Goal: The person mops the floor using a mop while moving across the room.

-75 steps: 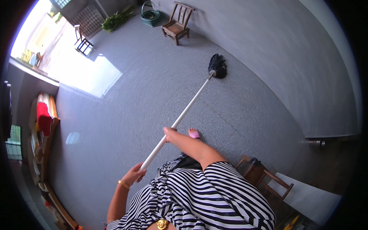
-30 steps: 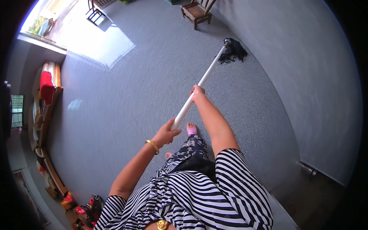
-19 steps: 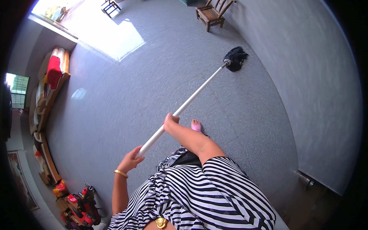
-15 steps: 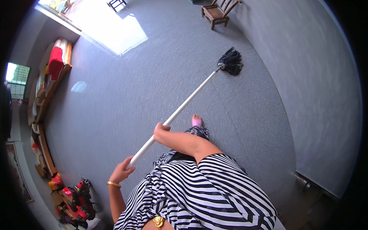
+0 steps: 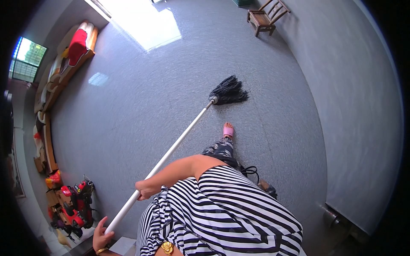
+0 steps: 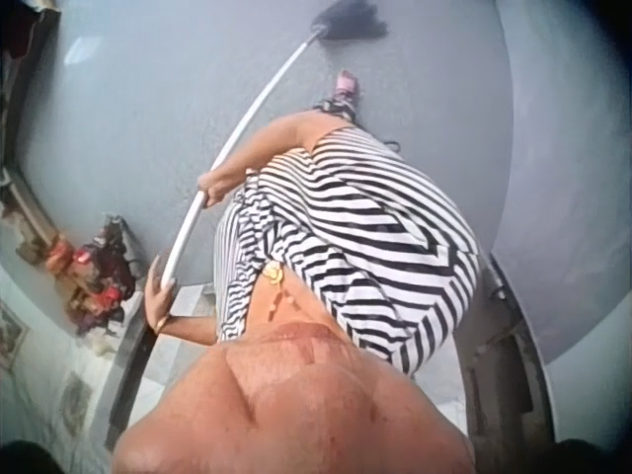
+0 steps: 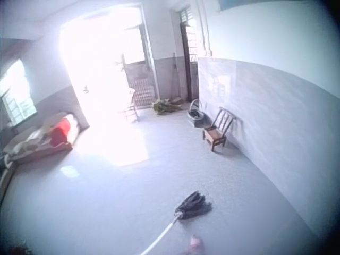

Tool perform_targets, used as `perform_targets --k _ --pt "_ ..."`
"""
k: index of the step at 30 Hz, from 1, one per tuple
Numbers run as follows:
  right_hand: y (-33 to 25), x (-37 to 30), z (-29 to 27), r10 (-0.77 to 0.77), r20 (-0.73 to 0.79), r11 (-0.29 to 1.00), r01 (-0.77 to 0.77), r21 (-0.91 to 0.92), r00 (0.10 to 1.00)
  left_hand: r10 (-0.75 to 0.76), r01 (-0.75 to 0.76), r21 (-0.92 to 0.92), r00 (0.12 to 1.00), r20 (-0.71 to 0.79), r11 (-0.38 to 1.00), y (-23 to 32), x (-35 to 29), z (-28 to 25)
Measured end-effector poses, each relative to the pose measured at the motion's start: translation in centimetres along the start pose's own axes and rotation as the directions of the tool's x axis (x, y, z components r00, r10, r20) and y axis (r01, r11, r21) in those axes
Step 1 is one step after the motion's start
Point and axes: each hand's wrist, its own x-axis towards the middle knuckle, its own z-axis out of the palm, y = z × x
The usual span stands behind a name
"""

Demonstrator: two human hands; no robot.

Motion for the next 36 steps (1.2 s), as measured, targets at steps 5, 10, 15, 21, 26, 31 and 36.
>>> perform_targets --k 5,10,15,21,26,31,36 --pt "-1.2 -1.8 -0.9 -0.116 0.043 0.991 0.113 0.068 0.992 0.007 -0.008 0.023 0.999 0.049 1.0 -0.2 1.8 -0.1" --pt "-6.9 -2.2 -5.3 -0.362 -0.02 0.919 0.361 0.161 0.932 0.085 -0.12 0.182 0.978 0.188 0.976 3.7 7.1 3.2" --pt "-16.2 -4.4 -12.8 -0.557 -0.117 0.811 0.569 0.137 0.822 0.39 -0.436 0.314 0.899 0.201 0.843 9.7 13.9 10.3" --pt "-26.5 -11.7 -22.6 -0.723 -0.253 0.611 0.766 0.2 0.643 0.566 -0.609 0.519 0.781 0.263 0.599 19.7 19.9 20.6" --pt "-32.7 -15.4 -29.4 -0.74 -0.402 0.503 0.84 0.203 0.54 0.628 -0.678 0.566 0.707 0.326 0.469 23.4 23.7 28.7" --pt "-34.3 -17.1 -32.7 -0.714 -0.43 0.577 0.813 0.084 0.552 0.516 -0.589 0.701 0.779 0.357 0.403 24.7 22.4 30.9" --pt "-32.7 -15.2 -31.9 -0.644 -0.34 0.693 0.711 0.121 0.685 0.556 -0.662 0.58 0.737 0.385 0.475 19.9 18.9 24.0"
